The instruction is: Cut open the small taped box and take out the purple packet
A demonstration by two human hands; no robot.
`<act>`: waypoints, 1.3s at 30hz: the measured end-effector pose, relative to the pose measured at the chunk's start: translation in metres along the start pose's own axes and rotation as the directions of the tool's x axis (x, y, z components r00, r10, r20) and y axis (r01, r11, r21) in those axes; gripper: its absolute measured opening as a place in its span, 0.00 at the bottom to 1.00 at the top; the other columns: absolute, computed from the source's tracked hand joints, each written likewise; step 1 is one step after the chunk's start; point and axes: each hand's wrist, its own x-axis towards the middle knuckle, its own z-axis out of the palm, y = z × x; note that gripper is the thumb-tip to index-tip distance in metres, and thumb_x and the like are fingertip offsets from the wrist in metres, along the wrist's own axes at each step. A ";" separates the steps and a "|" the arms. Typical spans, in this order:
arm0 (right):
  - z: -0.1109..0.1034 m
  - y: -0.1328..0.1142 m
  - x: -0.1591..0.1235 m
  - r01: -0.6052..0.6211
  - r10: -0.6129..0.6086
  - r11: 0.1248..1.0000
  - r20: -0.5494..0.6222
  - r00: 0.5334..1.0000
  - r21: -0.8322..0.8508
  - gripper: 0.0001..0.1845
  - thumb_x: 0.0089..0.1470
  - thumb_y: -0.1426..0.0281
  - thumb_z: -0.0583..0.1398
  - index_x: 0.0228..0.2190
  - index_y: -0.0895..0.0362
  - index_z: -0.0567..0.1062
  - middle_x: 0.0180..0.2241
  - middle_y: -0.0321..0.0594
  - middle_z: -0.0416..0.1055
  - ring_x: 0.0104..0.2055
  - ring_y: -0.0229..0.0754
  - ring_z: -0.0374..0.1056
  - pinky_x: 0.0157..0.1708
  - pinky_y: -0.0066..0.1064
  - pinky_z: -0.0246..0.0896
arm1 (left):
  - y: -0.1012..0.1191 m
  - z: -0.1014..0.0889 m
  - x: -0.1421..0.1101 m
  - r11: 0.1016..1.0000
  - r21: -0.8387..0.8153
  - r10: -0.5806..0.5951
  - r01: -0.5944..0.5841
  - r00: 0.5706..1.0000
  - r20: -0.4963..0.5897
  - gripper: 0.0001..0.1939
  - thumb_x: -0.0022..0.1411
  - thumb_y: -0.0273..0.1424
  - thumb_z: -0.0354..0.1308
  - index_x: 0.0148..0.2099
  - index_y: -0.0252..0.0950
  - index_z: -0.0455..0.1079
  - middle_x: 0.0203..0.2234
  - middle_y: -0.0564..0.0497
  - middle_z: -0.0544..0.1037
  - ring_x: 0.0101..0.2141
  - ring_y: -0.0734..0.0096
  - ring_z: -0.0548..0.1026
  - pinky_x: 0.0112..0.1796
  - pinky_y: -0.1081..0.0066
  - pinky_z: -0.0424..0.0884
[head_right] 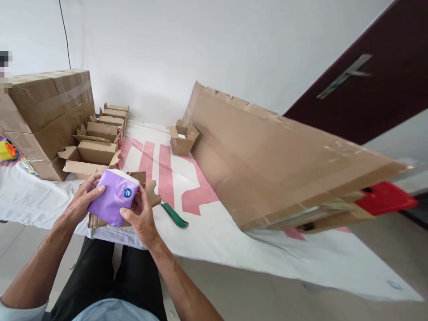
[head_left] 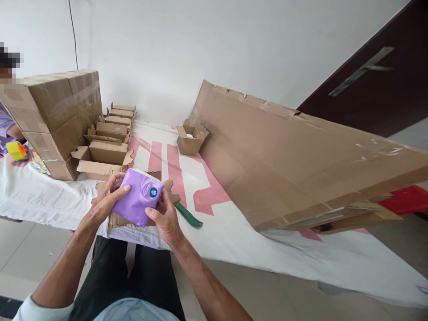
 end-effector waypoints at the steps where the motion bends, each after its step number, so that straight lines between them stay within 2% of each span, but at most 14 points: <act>1: 0.001 0.001 -0.001 0.006 -0.006 1.000 0.002 1.000 0.000 0.46 0.51 0.56 0.77 0.67 0.44 0.71 0.65 0.43 0.77 0.68 0.59 0.73 0.69 0.55 0.72 | -0.001 0.000 0.000 1.000 0.008 0.009 -0.009 1.000 -0.006 0.39 0.55 0.59 0.77 0.59 0.41 0.77 0.46 0.46 0.86 0.46 0.50 0.84 0.41 0.64 0.78; 5: 0.003 0.003 -0.005 0.001 -0.001 1.000 0.006 1.000 0.021 0.47 0.49 0.57 0.78 0.67 0.45 0.70 0.65 0.43 0.76 0.67 0.58 0.73 0.68 0.54 0.73 | -0.001 -0.001 0.002 1.000 0.015 0.025 -0.025 1.000 -0.007 0.36 0.57 0.58 0.77 0.57 0.40 0.80 0.45 0.46 0.86 0.45 0.54 0.83 0.40 0.66 0.77; 13: 0.009 0.007 -0.011 0.008 -0.007 0.998 -0.014 1.000 0.063 0.45 0.48 0.58 0.80 0.63 0.44 0.71 0.61 0.42 0.77 0.63 0.56 0.74 0.65 0.52 0.76 | 0.003 -0.006 0.013 0.999 -0.046 0.012 -0.006 0.993 0.116 0.33 0.55 0.55 0.80 0.54 0.39 0.82 0.42 0.47 0.86 0.39 0.60 0.81 0.38 0.68 0.76; 17: 0.010 0.008 -0.015 0.016 -0.015 0.998 -0.024 1.000 0.064 0.43 0.48 0.58 0.81 0.60 0.45 0.72 0.60 0.42 0.77 0.63 0.55 0.75 0.66 0.53 0.76 | 0.007 -0.008 0.020 1.000 -0.005 -0.023 0.024 0.985 0.170 0.33 0.55 0.55 0.80 0.54 0.40 0.83 0.42 0.48 0.85 0.38 0.61 0.81 0.35 0.69 0.74; 22: 0.014 0.015 -0.017 0.001 0.004 0.997 -0.065 0.998 0.073 0.47 0.45 0.57 0.82 0.62 0.45 0.71 0.65 0.44 0.75 0.69 0.60 0.72 0.70 0.59 0.74 | 0.013 -0.010 0.029 0.997 0.052 -0.072 0.061 0.963 0.261 0.33 0.54 0.54 0.80 0.54 0.40 0.82 0.41 0.48 0.85 0.34 0.63 0.80 0.33 0.70 0.72; 25: 0.014 0.017 -0.017 -0.007 0.012 0.998 -0.077 0.997 0.070 0.48 0.43 0.56 0.82 0.62 0.45 0.72 0.65 0.44 0.76 0.68 0.60 0.73 0.69 0.58 0.75 | 0.013 -0.011 0.031 0.992 0.068 -0.118 0.103 0.950 0.288 0.34 0.55 0.54 0.79 0.56 0.39 0.81 0.40 0.48 0.85 0.33 0.63 0.80 0.32 0.69 0.72; 28: 0.003 0.008 -0.008 -0.027 0.028 0.999 -0.033 0.999 0.038 0.46 0.45 0.57 0.80 0.63 0.44 0.73 0.62 0.42 0.78 0.65 0.59 0.75 0.66 0.56 0.76 | 0.011 -0.012 0.030 0.995 0.046 -0.102 0.094 0.961 0.256 0.36 0.54 0.50 0.81 0.60 0.41 0.80 0.46 0.46 0.86 0.40 0.57 0.83 0.37 0.67 0.76; 31: -0.016 -0.015 0.015 -0.080 0.085 0.995 0.097 0.992 -0.061 0.42 0.49 0.59 0.78 0.64 0.44 0.76 0.62 0.41 0.80 0.66 0.59 0.75 0.67 0.55 0.74 | 0.008 -0.014 0.030 0.999 0.000 -0.043 0.044 0.984 0.173 0.43 0.51 0.46 0.82 0.67 0.44 0.77 0.54 0.44 0.85 0.48 0.51 0.83 0.43 0.64 0.79; 34: -0.034 -0.036 0.042 -0.118 0.149 0.979 0.192 0.970 -0.164 0.40 0.49 0.58 0.78 0.63 0.46 0.80 0.60 0.42 0.83 0.67 0.61 0.74 0.69 0.57 0.71 | 0.004 -0.014 0.028 1.000 0.006 -0.030 0.030 0.994 0.109 0.41 0.49 0.44 0.84 0.64 0.42 0.80 0.53 0.45 0.86 0.47 0.52 0.83 0.43 0.64 0.78; 37: -0.040 -0.041 0.058 -0.118 0.136 0.982 0.120 0.983 -0.150 0.37 0.53 0.48 0.76 0.60 0.47 0.81 0.58 0.43 0.84 0.65 0.62 0.76 0.66 0.56 0.73 | -0.004 -0.007 0.024 0.995 -0.093 -0.028 0.032 0.999 0.042 0.34 0.50 0.46 0.83 0.56 0.37 0.83 0.46 0.45 0.87 0.42 0.55 0.83 0.42 0.64 0.76; 39: -0.037 -0.034 0.058 -0.112 0.118 0.990 0.065 0.991 -0.085 0.41 0.55 0.41 0.74 0.63 0.47 0.79 0.62 0.45 0.81 0.66 0.62 0.76 0.62 0.54 0.77 | -0.012 -0.001 0.020 0.980 -0.197 -0.008 -0.002 0.999 -0.051 0.33 0.51 0.47 0.82 0.55 0.36 0.81 0.44 0.45 0.87 0.42 0.55 0.83 0.44 0.63 0.76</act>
